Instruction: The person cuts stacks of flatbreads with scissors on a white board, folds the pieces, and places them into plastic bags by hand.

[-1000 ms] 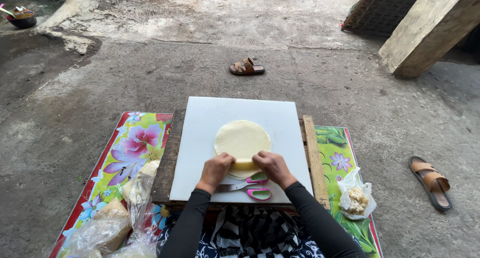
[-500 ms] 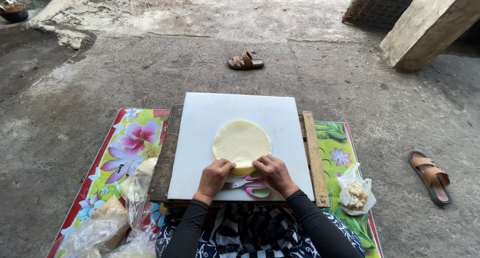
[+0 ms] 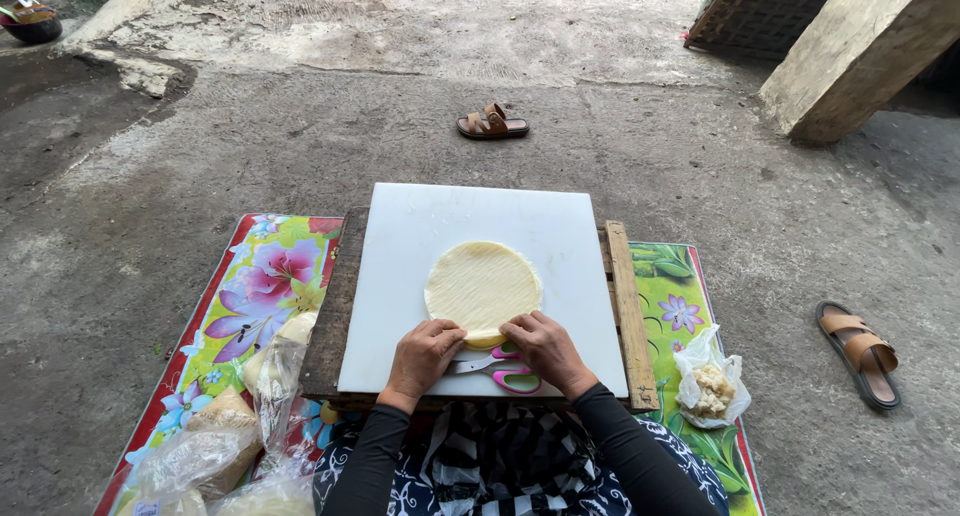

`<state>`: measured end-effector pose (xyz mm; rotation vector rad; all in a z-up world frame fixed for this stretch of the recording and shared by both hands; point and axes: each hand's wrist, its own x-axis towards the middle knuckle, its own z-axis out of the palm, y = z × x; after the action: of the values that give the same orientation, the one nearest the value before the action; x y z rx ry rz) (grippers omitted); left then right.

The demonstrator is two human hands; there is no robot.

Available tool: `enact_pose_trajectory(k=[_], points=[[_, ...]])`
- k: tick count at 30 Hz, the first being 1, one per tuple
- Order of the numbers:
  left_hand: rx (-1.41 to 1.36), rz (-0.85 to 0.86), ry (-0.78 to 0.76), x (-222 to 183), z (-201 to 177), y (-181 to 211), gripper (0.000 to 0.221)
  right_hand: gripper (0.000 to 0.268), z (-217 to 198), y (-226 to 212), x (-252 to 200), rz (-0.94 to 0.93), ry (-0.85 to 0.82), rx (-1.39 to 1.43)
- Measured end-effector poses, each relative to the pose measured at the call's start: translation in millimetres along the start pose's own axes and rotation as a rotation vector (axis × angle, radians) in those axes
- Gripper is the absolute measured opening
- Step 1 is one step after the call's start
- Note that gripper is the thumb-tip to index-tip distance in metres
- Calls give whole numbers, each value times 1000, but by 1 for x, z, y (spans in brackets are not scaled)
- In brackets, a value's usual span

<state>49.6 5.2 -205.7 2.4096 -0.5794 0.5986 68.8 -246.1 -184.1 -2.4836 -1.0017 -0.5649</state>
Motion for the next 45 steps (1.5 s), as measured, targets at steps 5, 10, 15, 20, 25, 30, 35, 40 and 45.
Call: enact_pose_trajectory(k=[5,10,15,20,25,30,35,40,45], points=[[79,-2,-15,0,10,3,9,28,-1,-9,-10,46,77,28],[54,7,26,-3,16,2,13,27,-5,-16,-25,170,144,123],[41,-2,32,-4,20,4,14,21,-13,-26,-36,240,77,198],[-9,-14,28,-3,15,8,13,40,-21,-31,-35,224,-75,206],[-138,-72,-19,-4,11,2,18,40,-25,-42,-43,195,-108,113],[-60,-235,83,-4,23,-16,28,45,-25,-58,-53,243,-216,51],[139,-628,89,17,37,-25,47,37,-39,-73,-55,202,-295,-72],[37,-964,-162,56,44,-38,70,39,-49,-86,-92,259,-282,77],[-54,-1096,-280,81,47,-47,61,47,-31,-67,-170,299,-95,184]])
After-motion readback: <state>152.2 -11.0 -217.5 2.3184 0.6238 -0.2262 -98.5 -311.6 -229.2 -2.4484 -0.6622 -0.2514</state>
